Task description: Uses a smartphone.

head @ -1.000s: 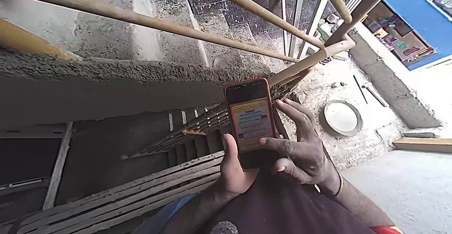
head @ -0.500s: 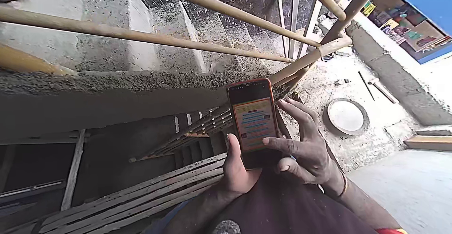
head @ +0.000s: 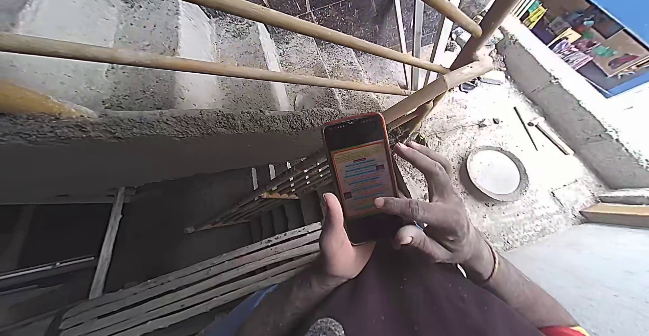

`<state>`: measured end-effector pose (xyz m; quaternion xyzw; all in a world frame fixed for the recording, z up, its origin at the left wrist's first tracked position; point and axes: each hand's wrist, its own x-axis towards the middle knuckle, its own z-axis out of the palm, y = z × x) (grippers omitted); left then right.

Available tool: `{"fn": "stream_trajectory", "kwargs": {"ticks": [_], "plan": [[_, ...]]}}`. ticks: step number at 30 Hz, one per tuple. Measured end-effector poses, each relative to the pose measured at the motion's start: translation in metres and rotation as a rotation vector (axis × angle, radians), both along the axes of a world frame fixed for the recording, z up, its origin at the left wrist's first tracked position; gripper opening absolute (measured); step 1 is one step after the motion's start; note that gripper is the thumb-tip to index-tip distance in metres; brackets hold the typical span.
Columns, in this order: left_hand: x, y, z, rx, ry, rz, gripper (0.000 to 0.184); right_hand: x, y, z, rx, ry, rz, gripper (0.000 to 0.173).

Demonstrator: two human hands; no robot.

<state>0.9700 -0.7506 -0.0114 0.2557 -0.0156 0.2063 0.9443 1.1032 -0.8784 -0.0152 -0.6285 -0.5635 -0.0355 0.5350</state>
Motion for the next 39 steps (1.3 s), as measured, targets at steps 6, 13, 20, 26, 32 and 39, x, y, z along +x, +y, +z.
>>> {"fn": "stream_trajectory", "kwargs": {"ticks": [6,13,20,26,32,39], "plan": [[0.013,-0.019,0.0,0.001,0.002,0.015,0.06,0.018,-0.015,-0.002,0.0,-0.001,0.035,0.042],[0.022,-0.039,0.001,0.008,0.014,0.063,0.059,0.035,-0.028,-0.004,-0.004,0.008,0.097,0.043],[0.026,-0.055,-0.003,-0.001,0.023,0.081,0.062,0.048,-0.037,-0.007,0.011,0.022,0.158,0.043],[0.027,-0.065,-0.002,-0.011,0.034,0.123,0.062,0.055,-0.04,-0.007,0.009,0.021,0.193,0.043],[0.021,-0.069,-0.003,0.015,0.022,0.191,0.064,0.055,-0.034,-0.008,0.023,0.002,0.248,0.044],[0.005,-0.067,-0.004,0.003,0.007,0.224,0.064,0.042,-0.025,-0.005,0.008,-0.02,0.285,0.046]]}}
